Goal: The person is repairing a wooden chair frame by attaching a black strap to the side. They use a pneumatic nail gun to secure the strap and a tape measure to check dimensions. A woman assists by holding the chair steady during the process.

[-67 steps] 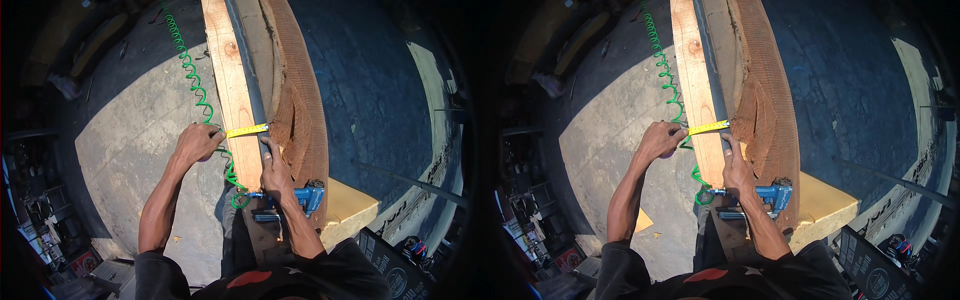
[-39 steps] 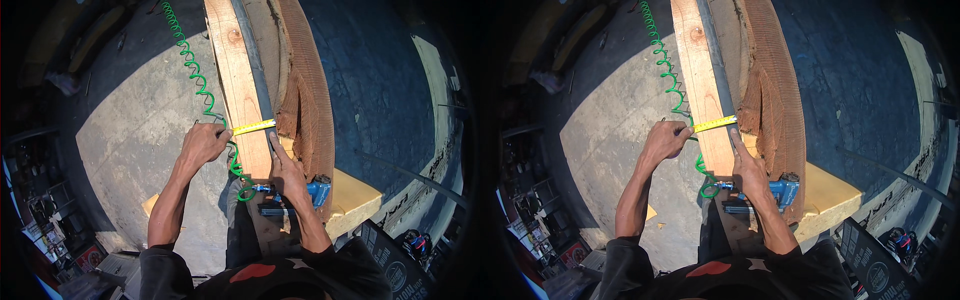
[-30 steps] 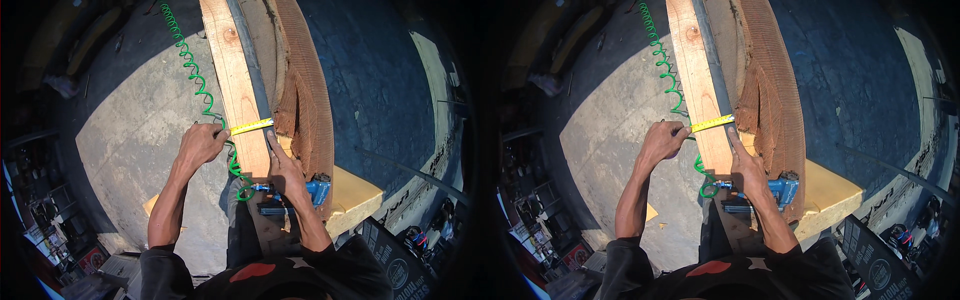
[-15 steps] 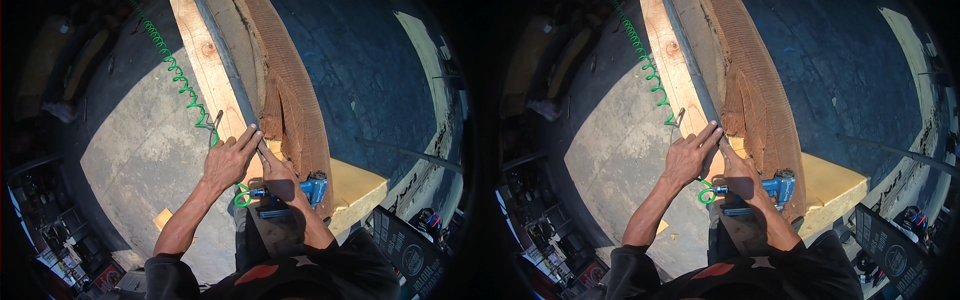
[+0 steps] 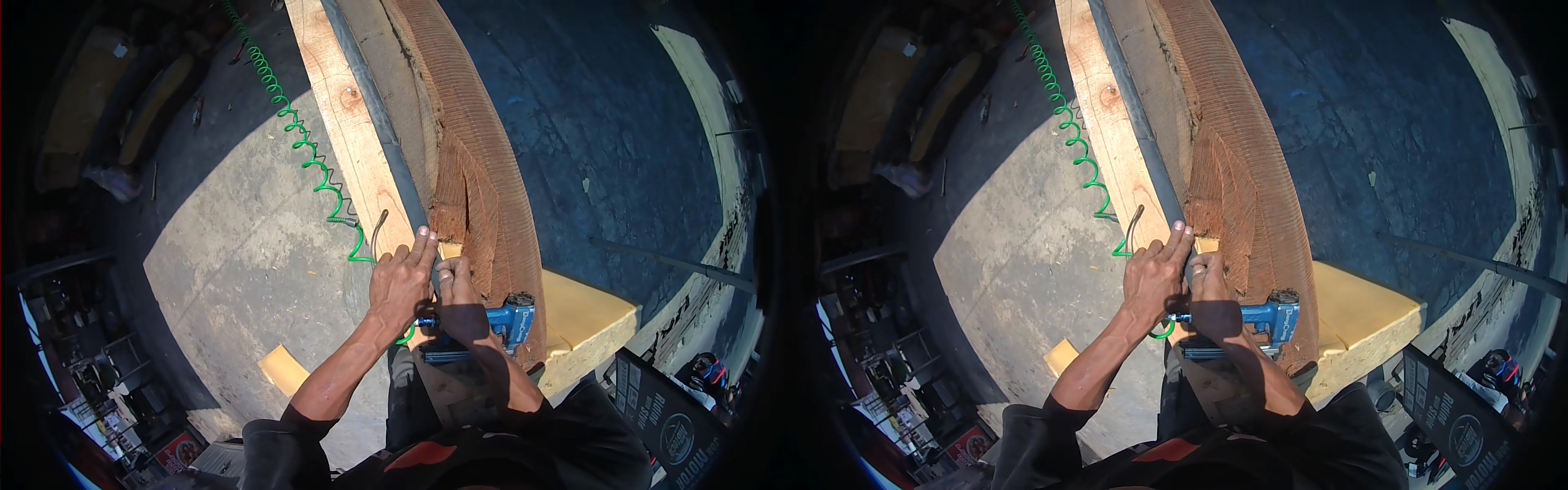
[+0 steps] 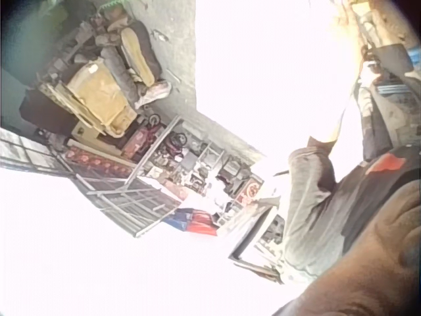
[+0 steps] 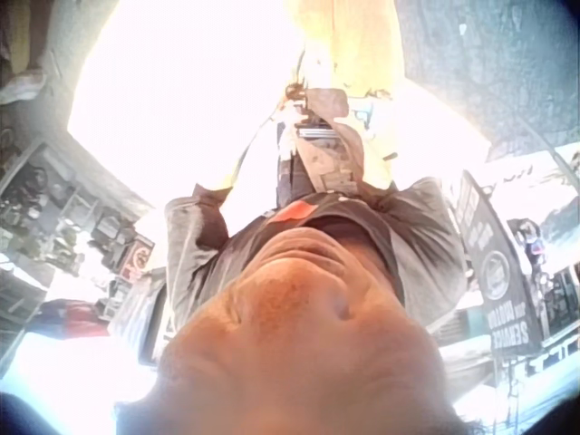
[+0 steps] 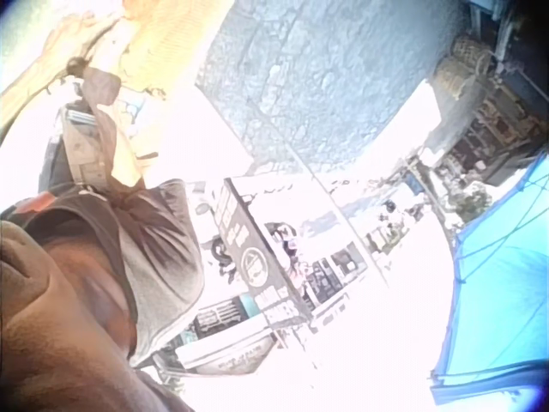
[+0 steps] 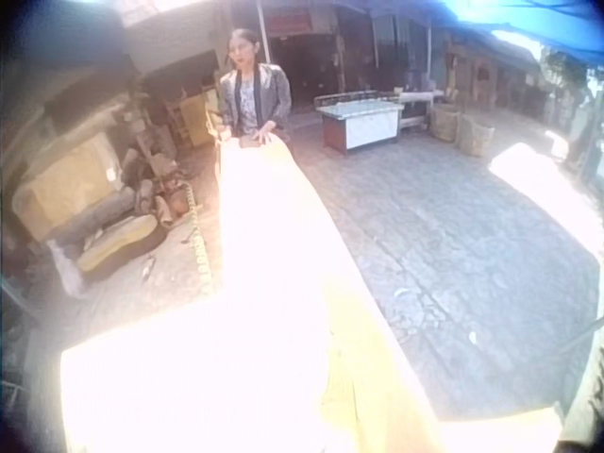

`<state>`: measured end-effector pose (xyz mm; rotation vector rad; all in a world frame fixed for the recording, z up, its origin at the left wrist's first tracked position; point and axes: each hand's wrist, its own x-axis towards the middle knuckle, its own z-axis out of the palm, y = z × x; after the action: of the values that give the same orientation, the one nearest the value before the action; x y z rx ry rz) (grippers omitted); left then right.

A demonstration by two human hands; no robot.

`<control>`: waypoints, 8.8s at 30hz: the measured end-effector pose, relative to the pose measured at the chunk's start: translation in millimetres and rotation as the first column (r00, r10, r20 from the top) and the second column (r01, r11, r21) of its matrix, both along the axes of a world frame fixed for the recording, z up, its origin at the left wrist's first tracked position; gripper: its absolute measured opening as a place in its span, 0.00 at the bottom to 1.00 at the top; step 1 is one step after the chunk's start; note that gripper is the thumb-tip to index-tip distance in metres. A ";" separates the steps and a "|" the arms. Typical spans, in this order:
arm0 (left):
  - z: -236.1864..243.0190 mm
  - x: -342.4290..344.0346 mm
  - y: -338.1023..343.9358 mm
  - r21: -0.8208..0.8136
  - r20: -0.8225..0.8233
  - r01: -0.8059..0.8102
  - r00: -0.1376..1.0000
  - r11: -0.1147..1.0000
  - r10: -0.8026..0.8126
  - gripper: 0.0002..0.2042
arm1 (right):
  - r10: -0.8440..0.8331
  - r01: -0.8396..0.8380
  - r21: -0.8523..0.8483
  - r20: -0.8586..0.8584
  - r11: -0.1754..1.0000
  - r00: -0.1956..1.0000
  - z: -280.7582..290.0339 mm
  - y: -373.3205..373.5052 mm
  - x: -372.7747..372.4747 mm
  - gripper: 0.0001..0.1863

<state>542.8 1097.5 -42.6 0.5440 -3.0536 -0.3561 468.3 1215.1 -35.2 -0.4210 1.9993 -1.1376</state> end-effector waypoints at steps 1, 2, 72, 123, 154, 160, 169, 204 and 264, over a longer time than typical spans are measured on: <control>-5.0 -1.3 3.2 -0.020 -0.031 -0.005 1.000 1.000 0.005 0.34 | 0.011 -0.011 0.013 -0.032 1.000 0.999 0.5 -0.4 -1.0 0.12; -8.7 -1.8 4.3 -0.014 -0.104 -0.001 0.995 1.000 -0.001 0.34 | 0.022 -0.021 0.027 -0.063 0.999 0.998 1.5 -1.2 -2.2 0.12; -14.2 -0.7 6.8 0.243 -0.231 -0.131 0.955 0.961 0.188 0.05 | 0.401 -0.340 0.259 -0.239 0.904 0.884 68.3 -112.5 -96.5 0.09; 4.3 -169.0 59.0 0.900 0.078 -0.250 0.898 0.356 0.434 0.26 | -0.495 0.931 -0.062 0.833 0.360 0.247 -7.6 207.0 25.8 0.18; 38.7 -7.7 80.5 0.371 0.062 -0.044 0.998 0.928 0.023 0.19 | -0.366 0.618 -0.437 0.531 0.654 0.764 100.6 185.0 -16.9 0.23; 19.6 12.8 83.4 0.198 -0.115 -0.024 0.992 0.980 0.047 0.16 | -0.229 0.420 -0.430 0.428 0.799 0.874 133.2 162.5 4.2 0.17; 29.1 23.0 74.8 0.561 -0.099 -0.056 0.986 0.826 0.134 0.18 | -0.458 0.802 -0.150 0.754 0.578 0.471 77.4 165.5 1.2 0.13; -9.4 45.3 79.9 0.431 -0.090 -0.277 0.934 0.859 0.346 0.11 | 0.293 -0.257 0.240 -0.131 0.936 0.947 142.6 81.2 -34.4 0.22; 34.1 148.7 18.2 0.801 -0.345 -0.203 0.611 0.563 0.712 0.11 | 0.014 0.012 0.344 -0.074 0.939 0.997 73.3 92.8 78.1 0.15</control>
<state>691.6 1115.7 -8.5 1.0087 -1.8597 -1.3631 546.3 1307.9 38.1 -0.2855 2.2101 -0.7558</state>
